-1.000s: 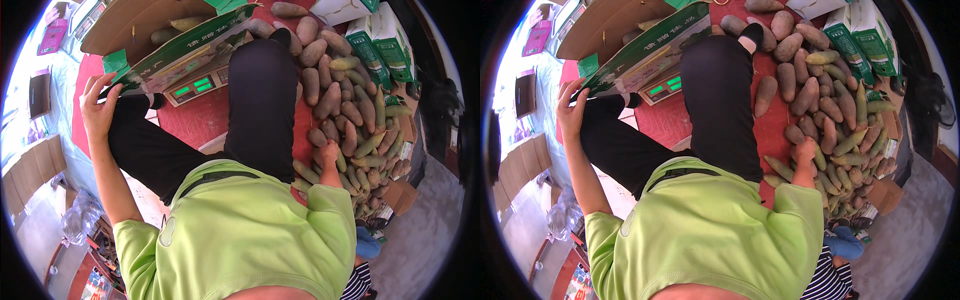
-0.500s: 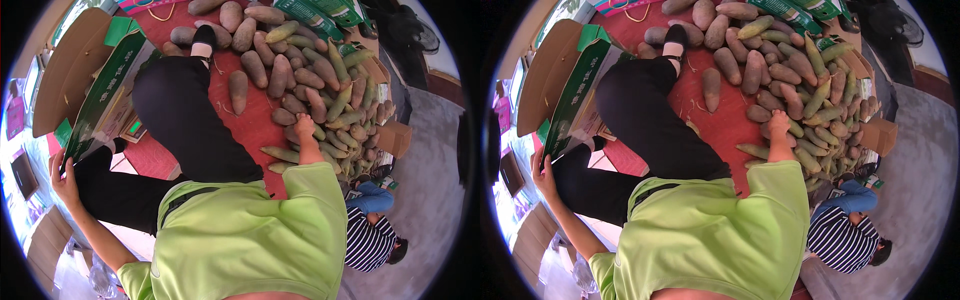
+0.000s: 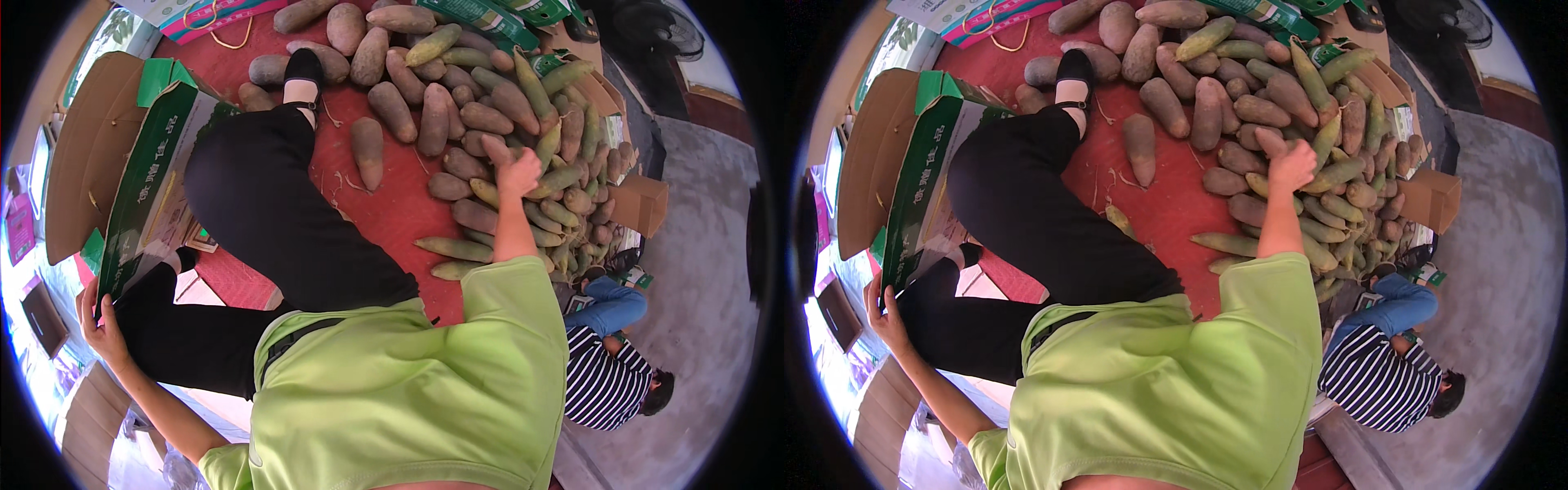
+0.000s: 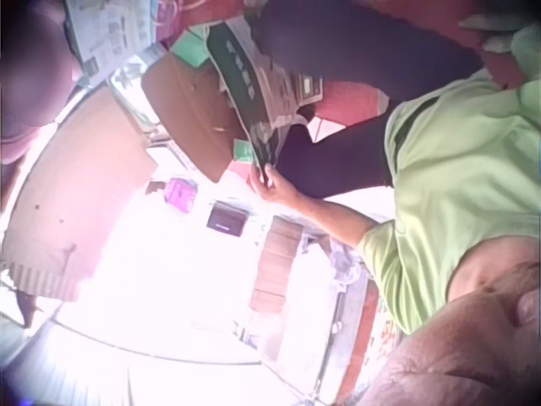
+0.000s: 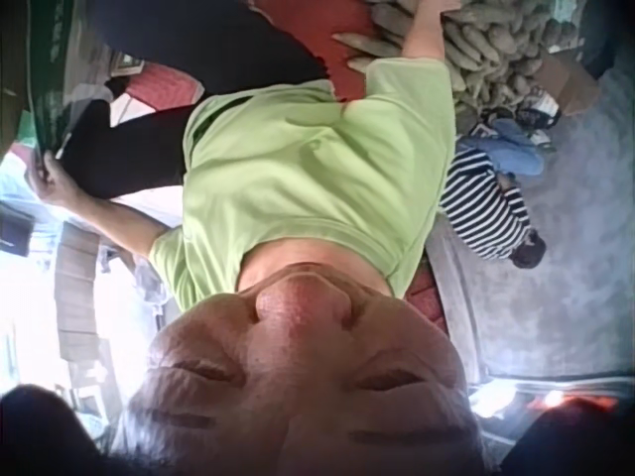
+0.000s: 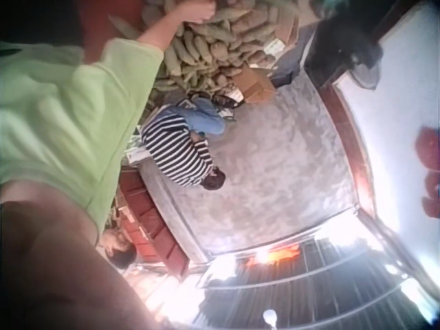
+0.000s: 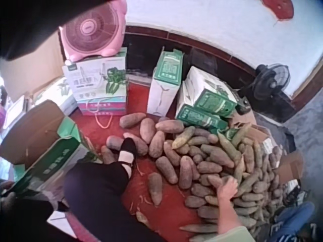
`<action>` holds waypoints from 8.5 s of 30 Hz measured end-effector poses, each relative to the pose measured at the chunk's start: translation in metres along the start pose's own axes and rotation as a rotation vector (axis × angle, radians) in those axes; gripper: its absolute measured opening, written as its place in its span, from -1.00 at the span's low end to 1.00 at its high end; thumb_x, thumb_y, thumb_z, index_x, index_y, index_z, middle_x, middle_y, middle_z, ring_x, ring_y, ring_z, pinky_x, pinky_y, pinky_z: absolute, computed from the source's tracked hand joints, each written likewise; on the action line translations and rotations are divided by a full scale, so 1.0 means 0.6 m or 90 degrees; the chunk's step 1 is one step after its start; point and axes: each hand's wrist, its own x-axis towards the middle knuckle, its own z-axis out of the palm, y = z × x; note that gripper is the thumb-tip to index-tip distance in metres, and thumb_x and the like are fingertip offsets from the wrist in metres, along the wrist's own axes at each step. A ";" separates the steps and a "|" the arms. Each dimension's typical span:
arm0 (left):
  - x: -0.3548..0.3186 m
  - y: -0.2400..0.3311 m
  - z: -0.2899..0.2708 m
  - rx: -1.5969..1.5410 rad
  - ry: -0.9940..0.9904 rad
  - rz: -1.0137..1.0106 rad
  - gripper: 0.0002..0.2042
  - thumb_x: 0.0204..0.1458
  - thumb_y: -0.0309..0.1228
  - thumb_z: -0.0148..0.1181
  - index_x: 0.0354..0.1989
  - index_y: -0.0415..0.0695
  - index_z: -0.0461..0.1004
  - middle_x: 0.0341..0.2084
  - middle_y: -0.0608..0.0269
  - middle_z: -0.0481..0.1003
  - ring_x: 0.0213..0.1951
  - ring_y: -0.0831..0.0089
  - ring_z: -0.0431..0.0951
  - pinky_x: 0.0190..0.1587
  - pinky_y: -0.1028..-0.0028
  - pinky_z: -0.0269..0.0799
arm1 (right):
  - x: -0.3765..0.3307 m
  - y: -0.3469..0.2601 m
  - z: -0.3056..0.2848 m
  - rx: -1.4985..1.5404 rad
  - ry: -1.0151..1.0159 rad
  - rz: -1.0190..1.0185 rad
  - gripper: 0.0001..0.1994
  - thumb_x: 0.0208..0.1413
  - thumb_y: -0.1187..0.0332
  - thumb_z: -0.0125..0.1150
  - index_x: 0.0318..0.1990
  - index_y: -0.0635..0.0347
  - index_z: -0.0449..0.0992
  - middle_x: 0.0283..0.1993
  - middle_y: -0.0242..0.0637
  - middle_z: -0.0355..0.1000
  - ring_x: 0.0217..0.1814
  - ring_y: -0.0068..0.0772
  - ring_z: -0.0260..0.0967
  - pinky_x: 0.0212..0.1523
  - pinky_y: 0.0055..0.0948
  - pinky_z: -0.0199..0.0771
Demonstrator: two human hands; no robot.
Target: Packing sweet potatoes into boxes and weighing them on a digital scale.
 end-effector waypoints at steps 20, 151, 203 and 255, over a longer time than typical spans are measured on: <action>0.011 0.069 0.008 0.008 0.032 -0.049 -0.77 -0.04 -0.53 0.22 -0.16 -0.26 0.52 -0.33 0.17 0.44 -0.23 0.33 0.46 -0.11 0.43 0.36 | 0.079 0.127 0.107 0.386 -0.207 0.394 -0.50 -0.19 0.39 0.46 -0.08 0.50 0.48 -0.01 0.07 0.45 -0.01 -0.08 0.45 0.05 -0.26 0.38; 0.026 -0.130 -0.024 -0.507 -0.217 -0.570 -0.45 0.14 -0.06 0.10 0.20 -0.17 0.30 0.04 0.14 0.42 0.10 0.26 0.39 -0.16 0.36 0.49 | -0.196 -0.823 -0.394 0.369 -0.768 -0.665 -0.67 0.11 0.37 0.16 0.03 0.30 0.45 -0.13 -0.24 0.50 -0.15 -0.38 0.46 -0.17 -0.33 0.47; -0.711 -0.262 -0.156 -0.811 0.783 -0.692 -0.42 0.12 0.06 0.05 0.15 -0.15 0.32 -0.10 0.09 0.48 -0.10 0.32 0.49 -0.07 0.37 0.44 | -0.934 -0.799 -0.597 0.240 -1.114 -0.990 -0.18 -0.08 0.10 0.40 0.27 0.24 0.09 -0.03 -0.17 0.41 -0.14 -0.42 0.35 -0.31 -0.44 0.33; 0.035 0.048 -0.022 -0.257 0.038 -0.163 -0.65 0.01 -0.46 0.19 0.01 -0.22 0.45 -0.03 0.10 0.45 0.08 0.26 0.39 0.14 0.39 0.25 | -0.084 -0.329 0.043 0.641 -0.621 -0.333 -0.76 0.04 0.29 0.23 -0.25 0.31 0.58 -0.28 -0.19 0.56 -0.23 -0.44 0.48 -0.15 -0.42 0.44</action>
